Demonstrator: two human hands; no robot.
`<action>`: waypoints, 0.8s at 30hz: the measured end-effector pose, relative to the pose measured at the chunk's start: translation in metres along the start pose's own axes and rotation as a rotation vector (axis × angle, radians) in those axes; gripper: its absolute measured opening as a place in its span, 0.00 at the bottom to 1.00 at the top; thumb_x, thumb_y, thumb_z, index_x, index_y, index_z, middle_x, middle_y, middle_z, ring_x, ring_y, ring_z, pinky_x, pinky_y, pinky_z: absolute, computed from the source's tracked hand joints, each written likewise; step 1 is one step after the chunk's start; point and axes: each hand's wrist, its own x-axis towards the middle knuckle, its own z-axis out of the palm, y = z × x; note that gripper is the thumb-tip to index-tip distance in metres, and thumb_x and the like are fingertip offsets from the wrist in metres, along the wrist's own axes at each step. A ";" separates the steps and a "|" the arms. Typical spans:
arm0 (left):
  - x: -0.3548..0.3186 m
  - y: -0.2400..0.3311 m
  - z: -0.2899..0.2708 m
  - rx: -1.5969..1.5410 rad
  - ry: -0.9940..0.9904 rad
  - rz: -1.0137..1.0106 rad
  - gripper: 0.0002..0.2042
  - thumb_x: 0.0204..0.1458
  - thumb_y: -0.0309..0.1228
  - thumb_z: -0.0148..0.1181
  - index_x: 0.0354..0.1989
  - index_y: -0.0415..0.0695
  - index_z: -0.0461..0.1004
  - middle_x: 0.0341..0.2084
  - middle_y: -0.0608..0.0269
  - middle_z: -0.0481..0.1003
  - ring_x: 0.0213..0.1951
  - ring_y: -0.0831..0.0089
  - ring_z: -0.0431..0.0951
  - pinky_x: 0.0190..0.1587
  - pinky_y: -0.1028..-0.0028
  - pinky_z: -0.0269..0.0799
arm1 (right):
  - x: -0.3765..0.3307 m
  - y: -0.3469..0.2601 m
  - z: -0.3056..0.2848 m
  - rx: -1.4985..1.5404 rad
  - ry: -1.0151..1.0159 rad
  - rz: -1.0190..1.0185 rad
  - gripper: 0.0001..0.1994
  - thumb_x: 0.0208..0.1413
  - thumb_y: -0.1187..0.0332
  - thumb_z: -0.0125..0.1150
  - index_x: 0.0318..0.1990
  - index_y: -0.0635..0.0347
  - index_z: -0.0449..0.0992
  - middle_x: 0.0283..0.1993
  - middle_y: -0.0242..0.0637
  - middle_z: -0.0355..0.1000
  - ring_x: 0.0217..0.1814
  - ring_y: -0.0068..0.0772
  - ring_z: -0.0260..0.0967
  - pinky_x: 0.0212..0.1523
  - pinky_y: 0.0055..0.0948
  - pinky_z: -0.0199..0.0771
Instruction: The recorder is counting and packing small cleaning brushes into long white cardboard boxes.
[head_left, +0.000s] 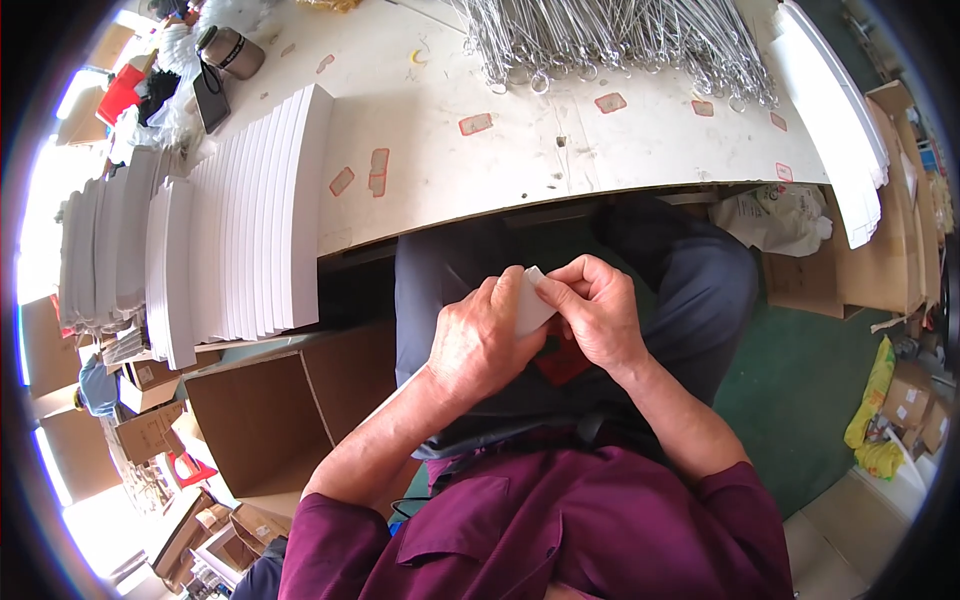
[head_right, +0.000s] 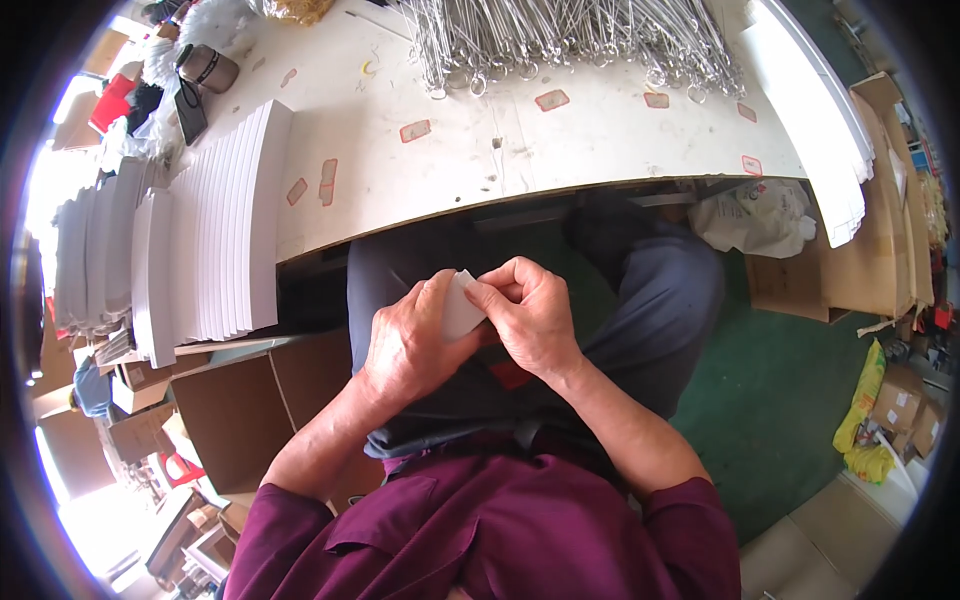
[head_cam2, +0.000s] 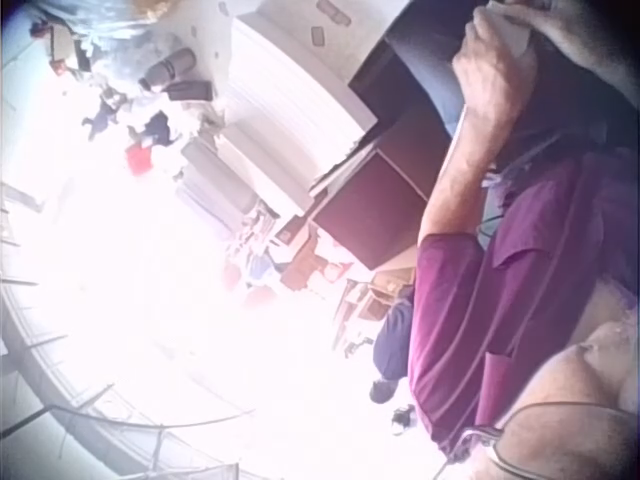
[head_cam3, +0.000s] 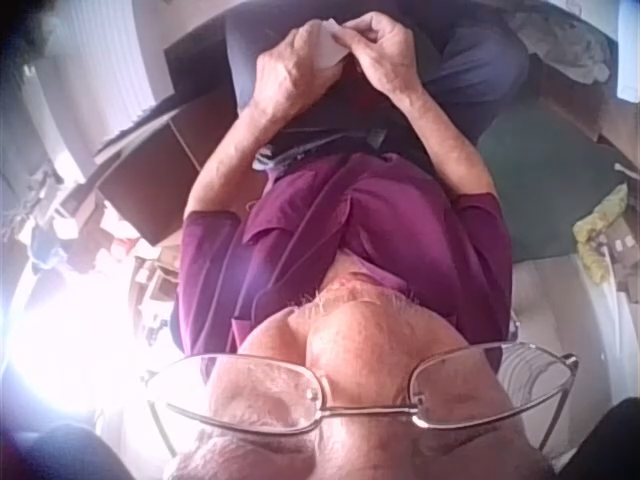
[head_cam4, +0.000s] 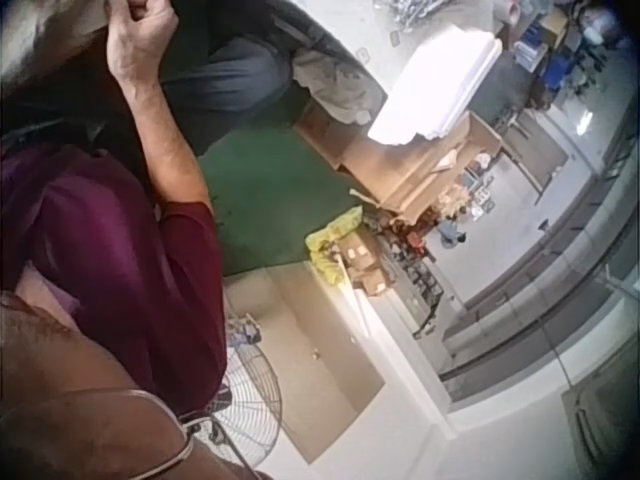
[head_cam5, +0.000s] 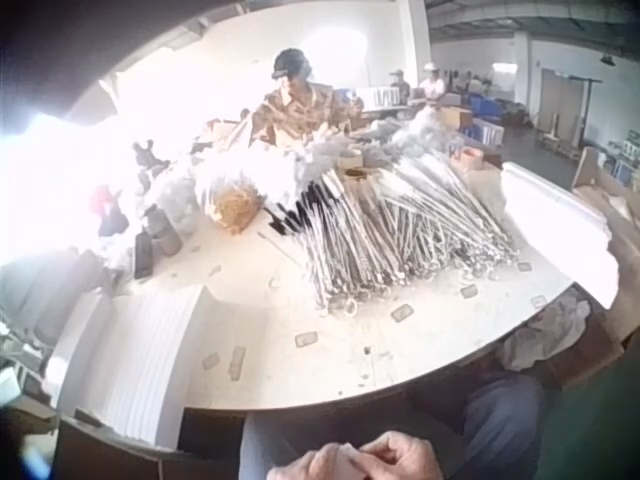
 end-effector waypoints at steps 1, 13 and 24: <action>0.000 -0.001 0.000 0.007 0.002 0.029 0.28 0.45 0.32 0.70 0.55 0.35 0.68 0.36 0.48 0.79 0.34 0.50 0.84 0.33 0.57 0.82 | 0.000 0.002 0.000 0.005 0.017 -0.020 0.07 0.64 0.70 0.68 0.37 0.64 0.77 0.26 0.32 0.77 0.20 0.12 0.67 0.19 0.17 0.65; -0.005 -0.003 0.002 -0.027 -0.002 0.076 0.31 0.43 0.30 0.70 0.58 0.33 0.68 0.38 0.47 0.79 0.37 0.51 0.84 0.36 0.58 0.83 | -0.004 0.011 0.003 -0.115 0.104 -0.168 0.10 0.65 0.69 0.67 0.32 0.64 0.78 0.25 0.30 0.77 0.23 0.11 0.68 0.23 0.17 0.66; 0.001 -0.010 0.001 -0.125 0.025 0.020 0.29 0.45 0.31 0.72 0.56 0.34 0.70 0.37 0.45 0.80 0.37 0.47 0.84 0.37 0.57 0.84 | -0.008 0.026 0.010 -0.345 0.065 -0.495 0.18 0.64 0.66 0.68 0.57 0.67 0.79 0.36 0.42 0.81 0.33 0.24 0.77 0.34 0.27 0.77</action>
